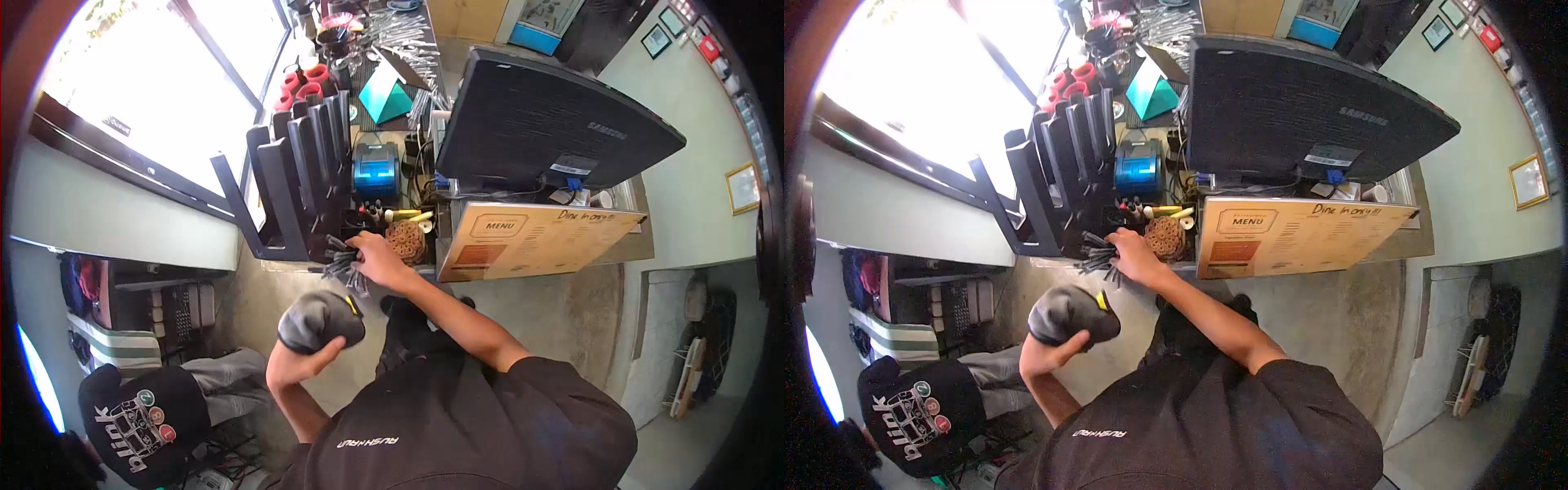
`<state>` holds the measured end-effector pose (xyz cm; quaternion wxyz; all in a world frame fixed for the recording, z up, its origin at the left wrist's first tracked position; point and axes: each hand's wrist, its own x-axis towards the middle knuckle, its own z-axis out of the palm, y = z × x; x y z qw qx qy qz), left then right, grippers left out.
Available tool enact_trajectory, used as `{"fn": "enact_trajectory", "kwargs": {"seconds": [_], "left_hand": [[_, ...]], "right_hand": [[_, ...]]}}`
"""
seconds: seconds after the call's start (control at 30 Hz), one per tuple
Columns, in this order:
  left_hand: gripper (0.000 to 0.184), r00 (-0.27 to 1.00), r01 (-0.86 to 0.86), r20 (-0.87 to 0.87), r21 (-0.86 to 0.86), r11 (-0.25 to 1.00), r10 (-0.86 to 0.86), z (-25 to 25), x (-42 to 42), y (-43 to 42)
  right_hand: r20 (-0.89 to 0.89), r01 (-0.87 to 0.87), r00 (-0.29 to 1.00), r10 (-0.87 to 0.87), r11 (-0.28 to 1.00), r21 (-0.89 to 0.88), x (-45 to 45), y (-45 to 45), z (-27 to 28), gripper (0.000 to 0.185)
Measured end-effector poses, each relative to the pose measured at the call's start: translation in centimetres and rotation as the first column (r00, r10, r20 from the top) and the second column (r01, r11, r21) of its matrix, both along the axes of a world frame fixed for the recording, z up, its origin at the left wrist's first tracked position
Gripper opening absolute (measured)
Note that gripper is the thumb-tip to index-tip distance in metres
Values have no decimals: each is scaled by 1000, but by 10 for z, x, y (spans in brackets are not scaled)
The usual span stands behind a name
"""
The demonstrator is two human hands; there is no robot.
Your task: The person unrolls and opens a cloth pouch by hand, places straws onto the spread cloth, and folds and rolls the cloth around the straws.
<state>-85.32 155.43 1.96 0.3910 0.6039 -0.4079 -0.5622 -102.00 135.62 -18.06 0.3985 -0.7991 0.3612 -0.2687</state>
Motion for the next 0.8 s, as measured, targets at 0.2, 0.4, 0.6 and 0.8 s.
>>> {"fn": "enact_trajectory", "kwargs": {"seconds": [0.2,0.4,0.6,0.8], "left_hand": [[71,968,241,-46,-88,967,-246,19,-20,10],[76,819,540,-91,-210,815,-566,25,-122,-13],[61,839,493,-147,-206,846,-524,-9,-288,-29],[50,827,441,-245,-274,854,-506,-30,-502,-44]], "right_hand": [[312,19,945,-94,972,234,-54,16,65,52],[522,-259,852,36,896,361,-180,79,160,38],[714,-261,664,-220,827,498,-383,161,78,61],[533,207,724,-438,874,439,-594,238,130,51]]}}
